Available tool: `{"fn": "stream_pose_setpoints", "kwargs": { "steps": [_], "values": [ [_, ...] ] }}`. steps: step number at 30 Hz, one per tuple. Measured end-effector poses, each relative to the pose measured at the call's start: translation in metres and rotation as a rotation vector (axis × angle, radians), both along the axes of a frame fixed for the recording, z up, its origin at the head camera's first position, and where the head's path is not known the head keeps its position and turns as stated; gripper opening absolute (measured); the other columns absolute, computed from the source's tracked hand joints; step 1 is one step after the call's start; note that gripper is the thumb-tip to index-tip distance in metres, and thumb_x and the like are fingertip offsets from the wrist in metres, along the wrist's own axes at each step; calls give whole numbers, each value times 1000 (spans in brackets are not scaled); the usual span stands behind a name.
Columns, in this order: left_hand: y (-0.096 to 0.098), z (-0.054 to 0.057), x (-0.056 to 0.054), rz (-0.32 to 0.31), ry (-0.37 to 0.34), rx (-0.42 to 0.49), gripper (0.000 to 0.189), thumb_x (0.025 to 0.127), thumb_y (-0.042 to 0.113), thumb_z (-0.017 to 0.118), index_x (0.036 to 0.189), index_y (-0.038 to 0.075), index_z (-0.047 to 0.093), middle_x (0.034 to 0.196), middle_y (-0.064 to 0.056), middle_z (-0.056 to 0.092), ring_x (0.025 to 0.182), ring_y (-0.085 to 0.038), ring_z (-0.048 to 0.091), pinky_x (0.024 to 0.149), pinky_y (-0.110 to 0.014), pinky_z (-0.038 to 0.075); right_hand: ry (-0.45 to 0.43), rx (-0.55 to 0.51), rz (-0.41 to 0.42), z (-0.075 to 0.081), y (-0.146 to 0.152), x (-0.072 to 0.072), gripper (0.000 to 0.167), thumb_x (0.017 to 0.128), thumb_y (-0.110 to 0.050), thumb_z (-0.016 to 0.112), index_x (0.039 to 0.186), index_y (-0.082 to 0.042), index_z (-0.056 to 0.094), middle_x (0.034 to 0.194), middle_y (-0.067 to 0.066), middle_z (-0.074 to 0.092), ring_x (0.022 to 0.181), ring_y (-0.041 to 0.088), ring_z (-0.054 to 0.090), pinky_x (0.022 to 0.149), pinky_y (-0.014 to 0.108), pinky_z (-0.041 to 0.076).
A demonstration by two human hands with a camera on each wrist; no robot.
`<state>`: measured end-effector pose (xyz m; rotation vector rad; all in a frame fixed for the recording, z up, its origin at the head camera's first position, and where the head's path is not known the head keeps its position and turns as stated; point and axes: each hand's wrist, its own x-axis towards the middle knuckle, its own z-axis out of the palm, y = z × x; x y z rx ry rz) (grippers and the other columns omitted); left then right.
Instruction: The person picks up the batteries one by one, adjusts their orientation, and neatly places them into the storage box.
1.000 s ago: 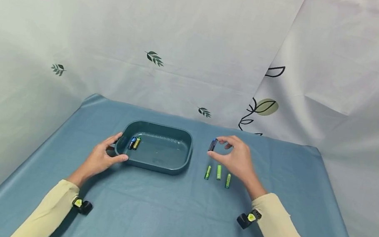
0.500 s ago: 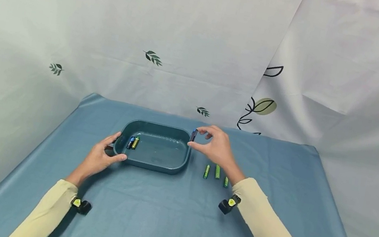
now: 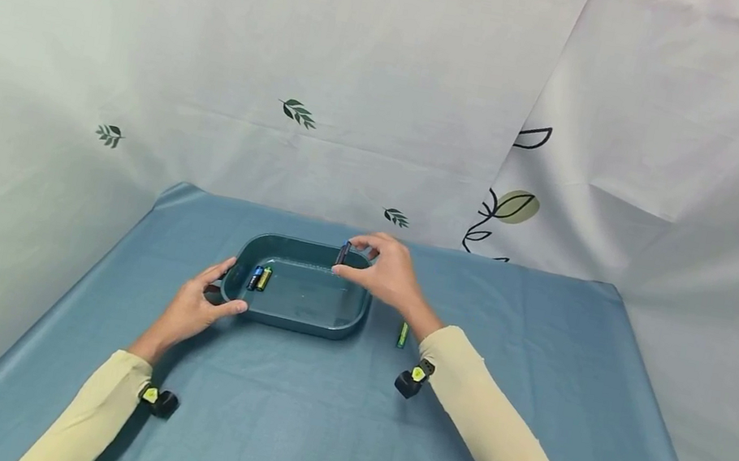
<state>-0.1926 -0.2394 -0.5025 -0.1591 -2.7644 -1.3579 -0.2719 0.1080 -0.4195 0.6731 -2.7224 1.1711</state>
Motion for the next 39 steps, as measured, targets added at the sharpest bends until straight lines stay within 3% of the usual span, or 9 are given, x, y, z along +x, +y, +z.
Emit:
{"fn": "stream_pose_setpoints", "kwargs": {
  "steps": [8,17,24,32,39],
  "values": [
    [1,2,1,-6,3,-3,98,86,42,83,163,16,29,165,-21,28,129,-42,52,96,-58,50,-6,-15,42,-3,-24,-5,52,82,-44,87,125,-18,74,114,0,65,93,16,58,72,37,49],
    [2,2,0,-2,11,1,98,86,39,84,163,14,29,165,-21,28,127,-42,54,96,-58,50,-53,-32,97,-13,-48,-11,53,82,-44,86,126,-18,73,115,0,66,93,16,58,75,35,51],
    [3,3,0,3,16,6,98,86,37,85,163,12,30,164,-22,29,126,-43,54,100,-60,48,-42,-34,122,-22,-64,-16,51,82,-41,87,125,-16,73,112,0,66,92,15,59,78,34,51],
    [4,4,-1,6,6,20,97,86,37,84,163,14,30,164,-21,30,124,-42,55,97,-59,49,-58,-69,151,-29,-78,-18,50,82,-36,88,124,-13,73,113,4,66,93,23,61,78,32,52],
    [3,4,-1,2,-2,15,97,86,39,83,163,14,29,164,-21,29,126,-42,54,97,-59,50,-84,-56,160,-36,-88,-20,50,82,-37,88,125,-14,73,112,1,66,88,14,58,77,30,52]
  ]
}}
